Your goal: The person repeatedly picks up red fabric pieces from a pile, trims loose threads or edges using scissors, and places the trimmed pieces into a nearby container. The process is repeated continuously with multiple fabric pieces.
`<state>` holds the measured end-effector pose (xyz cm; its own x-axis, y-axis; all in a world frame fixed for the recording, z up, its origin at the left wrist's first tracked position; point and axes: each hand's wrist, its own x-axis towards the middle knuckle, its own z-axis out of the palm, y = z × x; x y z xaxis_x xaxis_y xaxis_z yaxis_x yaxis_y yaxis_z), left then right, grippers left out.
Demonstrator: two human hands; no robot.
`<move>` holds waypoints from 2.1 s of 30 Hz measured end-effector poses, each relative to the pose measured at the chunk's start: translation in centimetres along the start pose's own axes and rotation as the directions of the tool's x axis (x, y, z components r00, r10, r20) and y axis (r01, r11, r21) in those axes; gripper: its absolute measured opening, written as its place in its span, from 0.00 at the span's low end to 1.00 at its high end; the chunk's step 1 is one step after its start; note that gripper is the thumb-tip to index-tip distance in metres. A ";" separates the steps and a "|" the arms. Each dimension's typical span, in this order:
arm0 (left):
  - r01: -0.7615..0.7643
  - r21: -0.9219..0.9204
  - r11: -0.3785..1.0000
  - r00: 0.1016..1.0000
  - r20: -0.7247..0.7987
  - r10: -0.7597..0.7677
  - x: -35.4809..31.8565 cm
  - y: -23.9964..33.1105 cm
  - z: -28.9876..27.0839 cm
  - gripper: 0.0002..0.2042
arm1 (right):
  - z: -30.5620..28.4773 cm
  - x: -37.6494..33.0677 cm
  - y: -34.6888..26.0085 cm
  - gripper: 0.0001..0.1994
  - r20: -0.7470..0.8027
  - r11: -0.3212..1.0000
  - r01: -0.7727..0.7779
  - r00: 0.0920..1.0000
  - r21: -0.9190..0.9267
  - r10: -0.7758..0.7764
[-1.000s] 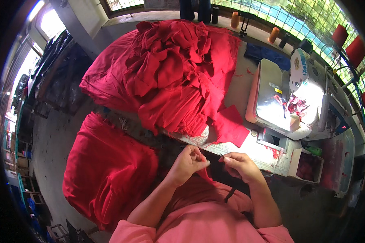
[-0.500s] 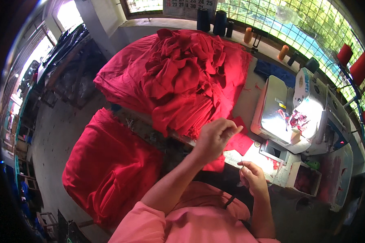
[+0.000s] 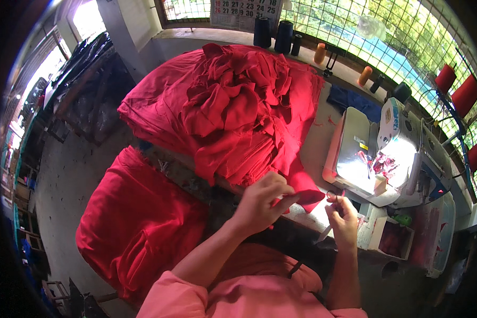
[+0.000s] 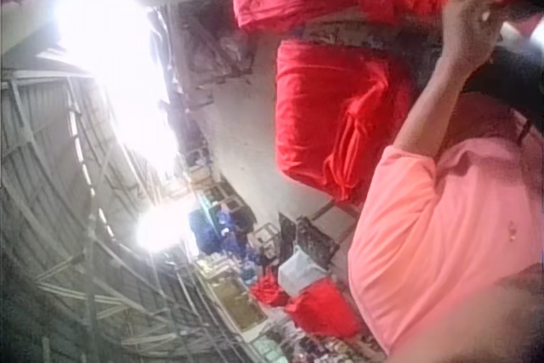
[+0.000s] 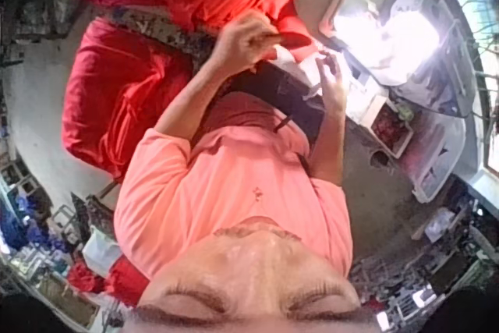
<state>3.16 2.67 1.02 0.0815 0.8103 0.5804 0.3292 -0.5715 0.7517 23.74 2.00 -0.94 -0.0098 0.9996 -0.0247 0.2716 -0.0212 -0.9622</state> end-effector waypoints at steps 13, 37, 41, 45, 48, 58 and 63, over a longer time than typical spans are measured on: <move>0.336 -0.387 0.859 0.786 -0.387 -0.481 -1.1 1.7 -8.6 0.05 | 10.3 11.1 -2.8 0.16 0.025 0.894 0.255 0.964 -0.368 -0.265; 0.719 -0.632 0.288 0.578 0.314 -0.753 -7.5 -1.5 -4.3 0.08 | 5.9 0.9 -3.8 0.07 0.553 0.811 -0.529 0.766 0.252 0.328; 0.734 -0.600 0.318 0.562 0.274 -0.781 -8.3 -0.9 -4.2 0.10 | 5.0 0.4 -2.8 0.09 0.515 0.861 -0.454 0.807 0.229 0.288; 0.731 -0.656 0.188 0.519 0.356 -0.777 -7.3 -0.2 -3.9 0.15 | 4.7 -0.8 -4.1 0.11 0.578 0.935 -0.338 0.786 0.106 0.219; 0.745 -0.529 0.407 0.626 0.342 -0.700 -7.4 -0.3 -3.1 0.17 | 6.8 -3.2 -2.5 0.12 0.605 0.969 -0.234 0.785 0.084 0.137; 0.755 -0.642 0.132 0.521 0.465 -0.715 -7.9 -1.4 -5.8 0.20 | 6.4 -1.8 0.4 0.23 0.775 0.809 -0.524 0.615 0.266 0.144; 0.746 -0.665 0.038 0.506 0.529 -0.682 -7.1 -0.8 -6.5 0.23 | 8.8 -0.8 1.4 0.25 0.856 0.637 -0.735 0.466 0.234 0.223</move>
<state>-3.82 -3.48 -1.66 0.3143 0.8679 -0.3846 -0.5521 0.4967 0.6697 15.66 1.07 -4.70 -0.7678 0.4474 -0.4585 -0.0451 -0.7517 -0.6580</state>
